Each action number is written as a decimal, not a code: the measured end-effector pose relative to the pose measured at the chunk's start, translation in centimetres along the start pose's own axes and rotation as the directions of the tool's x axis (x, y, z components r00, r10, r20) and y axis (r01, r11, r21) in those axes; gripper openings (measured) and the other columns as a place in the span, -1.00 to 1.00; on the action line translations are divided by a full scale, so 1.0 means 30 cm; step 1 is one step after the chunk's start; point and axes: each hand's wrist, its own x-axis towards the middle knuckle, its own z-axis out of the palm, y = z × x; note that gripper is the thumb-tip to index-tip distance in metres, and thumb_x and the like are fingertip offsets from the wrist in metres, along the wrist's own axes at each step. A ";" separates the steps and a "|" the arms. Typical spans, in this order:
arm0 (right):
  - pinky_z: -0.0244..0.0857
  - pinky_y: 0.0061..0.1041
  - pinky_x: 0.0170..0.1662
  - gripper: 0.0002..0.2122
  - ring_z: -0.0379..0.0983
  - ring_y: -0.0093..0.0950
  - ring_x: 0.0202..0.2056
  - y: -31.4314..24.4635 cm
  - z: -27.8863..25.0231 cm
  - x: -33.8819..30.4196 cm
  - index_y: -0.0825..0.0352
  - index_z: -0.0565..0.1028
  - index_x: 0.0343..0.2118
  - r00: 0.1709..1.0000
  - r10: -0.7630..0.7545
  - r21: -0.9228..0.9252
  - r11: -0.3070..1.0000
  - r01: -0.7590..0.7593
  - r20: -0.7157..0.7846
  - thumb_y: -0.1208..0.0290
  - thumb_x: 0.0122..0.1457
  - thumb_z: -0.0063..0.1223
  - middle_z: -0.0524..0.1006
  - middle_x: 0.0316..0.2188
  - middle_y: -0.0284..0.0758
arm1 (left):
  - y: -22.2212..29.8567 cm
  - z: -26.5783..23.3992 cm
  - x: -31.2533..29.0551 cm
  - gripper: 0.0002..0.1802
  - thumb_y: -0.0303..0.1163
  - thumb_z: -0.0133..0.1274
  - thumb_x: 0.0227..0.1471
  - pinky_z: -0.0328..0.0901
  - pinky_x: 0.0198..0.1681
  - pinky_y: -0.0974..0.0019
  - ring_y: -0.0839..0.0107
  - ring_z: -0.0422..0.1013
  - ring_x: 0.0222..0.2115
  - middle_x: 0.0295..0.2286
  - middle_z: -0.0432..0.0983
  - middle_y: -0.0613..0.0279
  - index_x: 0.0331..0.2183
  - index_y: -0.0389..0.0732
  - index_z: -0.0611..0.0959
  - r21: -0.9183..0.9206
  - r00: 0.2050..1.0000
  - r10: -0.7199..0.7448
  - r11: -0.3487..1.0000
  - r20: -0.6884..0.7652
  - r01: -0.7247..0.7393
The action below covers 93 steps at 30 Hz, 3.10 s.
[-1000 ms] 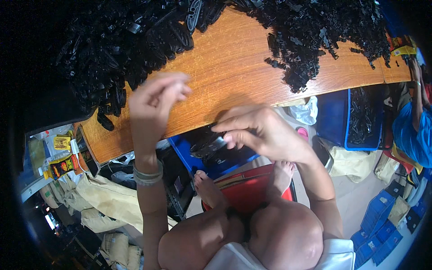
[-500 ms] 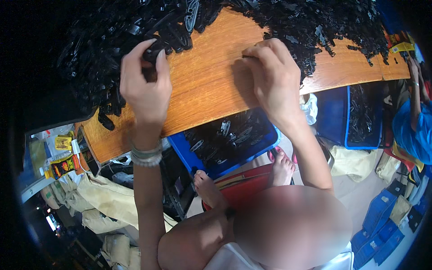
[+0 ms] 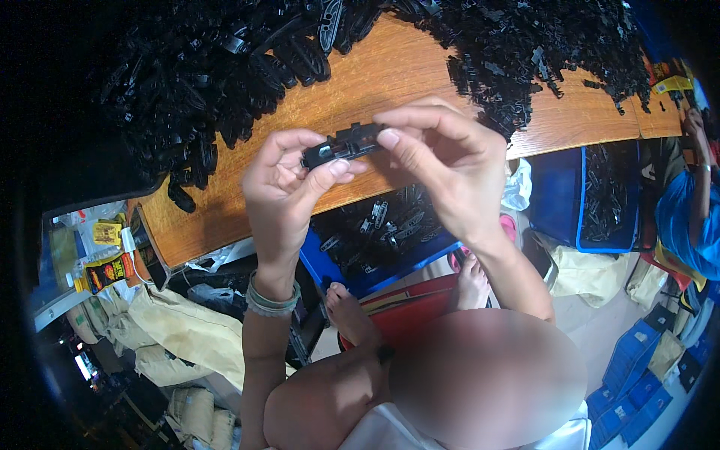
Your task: The person assembles small black plastic components by hand at a workstation.
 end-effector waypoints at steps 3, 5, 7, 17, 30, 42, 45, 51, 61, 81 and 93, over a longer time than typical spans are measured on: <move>0.41 -0.69 -0.43 -0.87 0.48 -0.60 -0.47 -0.008 0.034 -0.022 0.47 0.50 -0.29 0.999 0.029 0.012 1.000 -0.029 -0.042 0.63 0.06 0.03 0.52 -0.48 -0.30 | -0.002 0.020 -0.012 -0.73 -0.66 0.03 -0.07 0.40 -0.32 0.46 0.37 0.49 -0.36 -0.42 0.49 -0.01 -0.25 -0.41 0.40 -0.045 1.000 0.001 0.999 -0.017 -0.002; 0.41 -0.67 -0.40 -0.87 0.48 -0.60 -0.45 -0.023 0.038 -0.028 0.46 0.51 -0.30 0.996 0.033 -0.011 0.999 -0.034 -0.083 0.63 0.06 0.03 0.52 -0.47 -0.31 | -0.019 0.014 -0.016 -0.69 -0.62 0.05 -0.07 0.38 -0.25 0.46 0.42 0.46 -0.32 -0.39 0.48 0.00 -0.21 -0.41 0.41 -0.091 0.993 -0.106 0.991 -0.053 0.101; 0.40 -0.67 -0.37 -0.87 0.48 -0.59 -0.42 -0.020 0.032 -0.031 0.47 0.51 -0.31 0.997 0.052 -0.005 0.999 -0.053 -0.051 0.64 0.06 0.03 0.52 -0.45 -0.30 | 0.009 0.031 -0.010 -0.68 -0.64 0.05 -0.08 0.37 -0.23 0.46 0.44 0.44 -0.30 -0.36 0.47 0.01 -0.20 -0.41 0.42 -0.213 0.994 -0.107 0.972 -0.021 0.100; 0.29 -0.63 -0.28 -0.89 0.43 -0.50 -0.34 0.024 0.022 -0.031 0.45 0.52 -0.39 0.989 -0.140 -0.240 0.960 0.145 0.037 0.68 -0.03 0.07 0.48 -0.42 -0.27 | 0.016 0.018 -0.018 -0.69 -0.63 0.13 -0.13 0.39 -0.30 0.52 0.50 0.46 -0.39 -0.41 0.51 0.11 -0.25 -0.45 0.48 0.058 0.995 -0.081 0.995 0.050 0.078; 0.31 -0.59 -0.34 -0.82 0.46 -0.51 -0.41 0.044 0.027 -0.046 0.46 0.51 -0.32 0.993 -0.102 -0.292 0.950 0.115 0.060 0.58 -0.03 0.13 0.50 -0.46 -0.26 | 0.038 0.002 -0.028 -0.78 -0.61 -0.01 -0.05 0.40 -0.33 0.48 0.46 0.50 -0.41 -0.47 0.54 0.07 -0.28 -0.44 0.54 0.025 0.990 -0.123 0.992 0.064 0.121; 0.27 -0.61 -0.42 -0.80 0.40 -0.50 -0.45 0.029 -0.182 -0.108 0.37 0.53 -0.29 0.910 -0.411 -0.792 0.570 0.219 -0.044 0.63 -0.04 0.09 0.48 -0.38 -0.26 | 0.009 -0.097 0.204 -0.65 -0.32 0.13 -0.10 0.27 -0.10 0.25 0.12 0.34 -0.15 -0.14 0.38 -0.07 -0.24 -0.30 0.55 0.805 0.888 0.366 0.415 0.279 -0.424; 0.25 -0.62 -0.46 -0.69 0.35 -0.56 -0.48 0.043 -0.281 -0.095 0.31 0.50 -0.19 0.845 -0.532 -0.921 0.351 0.166 -0.050 0.54 -0.07 0.18 0.41 -0.31 -0.29 | -0.021 -0.074 0.290 -0.43 -0.25 0.18 -0.15 0.20 -0.03 0.10 0.05 0.16 -0.01 0.01 0.17 -0.07 -0.07 -0.18 0.42 0.909 0.878 0.389 0.188 0.278 -0.372; 0.32 -0.51 -0.42 -0.68 0.41 -0.46 -0.48 0.115 -0.203 -0.016 0.27 0.49 -0.17 0.907 -0.421 -0.913 0.379 0.151 -0.025 0.51 -0.06 0.18 0.40 -0.28 -0.24 | -0.082 -0.089 0.377 -0.50 -0.22 0.15 -0.12 0.15 0.00 0.11 0.12 0.20 -0.01 -0.08 0.33 0.04 -0.11 -0.16 0.46 0.935 0.850 0.432 0.042 0.301 -0.352; 0.30 -0.48 -0.24 -0.68 0.42 -0.30 -0.28 0.117 -0.128 0.018 0.37 0.43 -0.14 0.951 -0.302 -0.730 0.634 0.255 0.070 0.65 -0.03 0.00 0.42 -0.25 -0.17 | -0.061 -0.080 0.162 -0.63 -0.51 0.14 -0.17 0.20 -0.05 0.21 0.10 0.28 -0.12 -0.16 0.35 0.01 -0.22 -0.29 0.47 0.849 0.909 0.367 0.398 0.200 -0.347; 0.30 -0.52 -0.25 -0.85 0.41 -0.41 -0.28 0.120 -0.138 0.083 0.38 0.49 -0.39 0.937 -0.300 -0.743 0.583 0.328 0.178 0.65 -0.09 0.12 0.42 -0.23 -0.26 | -0.048 -0.053 0.065 -0.84 -0.60 0.04 -0.07 0.31 -0.47 0.56 0.54 0.43 -0.49 -0.47 0.49 0.18 -0.34 -0.41 0.49 0.453 0.944 0.275 0.876 -0.184 -0.167; 0.31 -0.52 -0.23 -0.89 0.45 -0.45 -0.31 0.130 -0.122 0.067 0.42 0.44 -0.36 0.971 -0.234 -0.550 0.817 0.172 -0.043 0.60 0.02 0.05 0.48 -0.38 -0.27 | -0.018 -0.030 0.033 -0.72 -0.67 0.06 -0.10 0.37 -0.39 0.53 0.52 0.45 -0.45 -0.42 0.48 0.13 -0.24 -0.44 0.50 0.080 0.994 -0.030 0.996 -0.107 0.038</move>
